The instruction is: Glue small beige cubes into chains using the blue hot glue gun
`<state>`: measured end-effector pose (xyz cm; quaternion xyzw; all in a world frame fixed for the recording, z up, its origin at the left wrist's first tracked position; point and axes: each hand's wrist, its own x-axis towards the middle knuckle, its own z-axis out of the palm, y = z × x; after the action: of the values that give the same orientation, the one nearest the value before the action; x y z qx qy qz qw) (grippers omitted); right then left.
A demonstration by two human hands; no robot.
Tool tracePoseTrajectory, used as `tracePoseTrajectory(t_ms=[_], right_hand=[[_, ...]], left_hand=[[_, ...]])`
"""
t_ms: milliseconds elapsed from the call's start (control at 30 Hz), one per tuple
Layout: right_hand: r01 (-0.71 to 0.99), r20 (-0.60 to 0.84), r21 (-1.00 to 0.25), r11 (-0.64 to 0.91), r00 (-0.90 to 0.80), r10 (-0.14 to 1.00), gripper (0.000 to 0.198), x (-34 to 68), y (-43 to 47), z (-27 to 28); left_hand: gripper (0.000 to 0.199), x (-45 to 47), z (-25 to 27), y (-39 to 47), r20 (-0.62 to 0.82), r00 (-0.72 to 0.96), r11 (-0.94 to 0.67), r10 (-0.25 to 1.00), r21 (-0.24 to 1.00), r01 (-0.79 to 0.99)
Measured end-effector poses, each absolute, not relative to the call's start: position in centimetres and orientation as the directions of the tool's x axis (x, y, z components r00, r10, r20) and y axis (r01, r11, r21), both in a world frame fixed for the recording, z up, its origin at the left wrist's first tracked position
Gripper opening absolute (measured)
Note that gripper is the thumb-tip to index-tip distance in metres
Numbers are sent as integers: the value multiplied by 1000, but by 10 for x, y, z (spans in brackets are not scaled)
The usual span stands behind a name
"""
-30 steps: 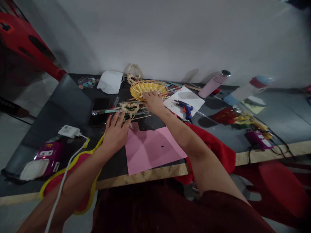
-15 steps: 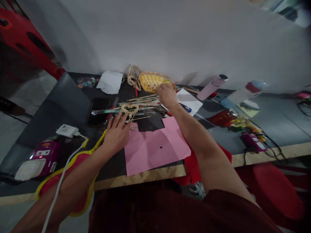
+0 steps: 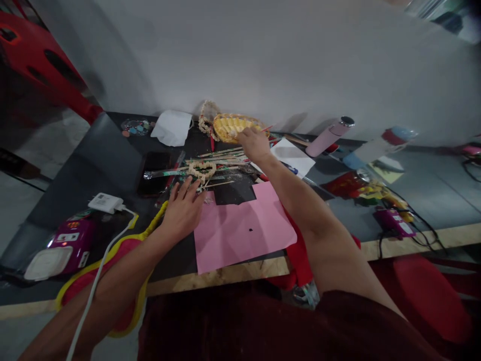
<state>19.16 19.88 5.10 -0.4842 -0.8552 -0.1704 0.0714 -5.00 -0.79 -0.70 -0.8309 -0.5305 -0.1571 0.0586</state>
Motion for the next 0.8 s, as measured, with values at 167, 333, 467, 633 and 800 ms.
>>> tracePoseTrajectory(t_ms=[167, 333, 467, 633, 800], right_hand=[[818, 236, 227, 529, -573, 785, 32, 162, 197, 27], [791, 303, 115, 601, -604, 737, 36, 177, 199, 24], [934, 378, 2, 359, -332, 864, 41, 223, 215, 30], [989, 107, 67, 135, -141, 984, 38, 263, 238, 25], [981, -9, 98, 167, -167, 986, 35, 259, 254, 10]], left_hand=[[39, -50, -6, -8, 315, 400, -438, 861, 56, 897], [38, -51, -9, -6, 321, 398, -432, 860, 42, 901], [38, -52, -12, -3, 318, 377, -416, 870, 64, 907], [42, -53, -8, 2, 306, 322, -375, 896, 129, 918], [49, -56, 1, 4, 348, 225, -287, 910, 139, 948]])
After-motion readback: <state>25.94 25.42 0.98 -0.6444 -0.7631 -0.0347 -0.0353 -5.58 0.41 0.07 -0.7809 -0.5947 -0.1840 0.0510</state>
